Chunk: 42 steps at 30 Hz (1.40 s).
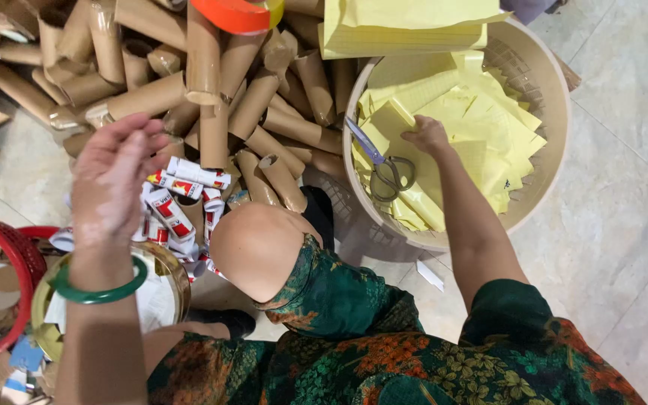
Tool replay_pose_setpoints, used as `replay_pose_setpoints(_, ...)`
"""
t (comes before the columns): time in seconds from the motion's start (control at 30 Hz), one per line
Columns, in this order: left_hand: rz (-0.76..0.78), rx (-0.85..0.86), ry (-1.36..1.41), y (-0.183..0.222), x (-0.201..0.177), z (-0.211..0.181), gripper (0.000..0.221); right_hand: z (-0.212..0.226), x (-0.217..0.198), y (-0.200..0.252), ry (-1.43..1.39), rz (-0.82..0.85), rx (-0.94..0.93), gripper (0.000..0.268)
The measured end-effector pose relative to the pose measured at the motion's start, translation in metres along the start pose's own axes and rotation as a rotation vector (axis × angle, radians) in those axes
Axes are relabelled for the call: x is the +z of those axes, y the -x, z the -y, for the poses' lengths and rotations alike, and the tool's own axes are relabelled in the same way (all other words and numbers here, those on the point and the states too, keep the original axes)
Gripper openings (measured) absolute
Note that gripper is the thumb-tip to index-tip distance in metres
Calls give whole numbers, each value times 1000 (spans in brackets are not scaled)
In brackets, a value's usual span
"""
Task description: The person sits on the floor among baskets of cardboard tubes and yellow paper sheets. They pick up a tube, fold a yellow paper sheet around it, press the paper to shape it, and use a tape dispenser to tape the wrapped tube, handling one tube at a time.
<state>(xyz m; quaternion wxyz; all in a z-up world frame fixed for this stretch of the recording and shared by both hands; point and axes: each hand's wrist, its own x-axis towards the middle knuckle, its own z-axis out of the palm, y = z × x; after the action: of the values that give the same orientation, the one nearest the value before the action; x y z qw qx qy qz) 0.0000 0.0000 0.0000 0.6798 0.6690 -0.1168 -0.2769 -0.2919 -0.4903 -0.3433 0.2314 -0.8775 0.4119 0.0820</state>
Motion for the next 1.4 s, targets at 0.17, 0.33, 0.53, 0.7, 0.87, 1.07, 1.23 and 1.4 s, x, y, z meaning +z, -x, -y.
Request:
replay_pose_setpoints(0.17,-56,-33,82,15,-43,18,25,-45,-28,-6,49,-123,-23,40)
replay_pose_setpoints(0.33,-88,-25,136,8,-50,38,23,-72,-77,11,-96,-650,224,23)
replay_pose_setpoints(0.53,-163,0,301,3,-37,48,19,35,-32,37,-75,-418,-190,81)
replay_pose_setpoints(0.7,244,-16,-142,-3,42,33,32,130,-6,95,-3,359,-126,78)
replay_pose_setpoints(0.87,416,20,-119,-9,123,74,33,46,-30,60,-61,-130,-99,27)
replay_pose_setpoints(1.07,354,32,-259,19,198,168,36,51,23,63,-95,-115,-76,41)
replay_pose_setpoints(1.23,575,45,-731,50,223,147,54,77,81,86,-114,-270,-122,45)
replay_pose_setpoints(1.4,658,299,-795,48,226,155,53,55,59,91,-94,-321,-215,38)
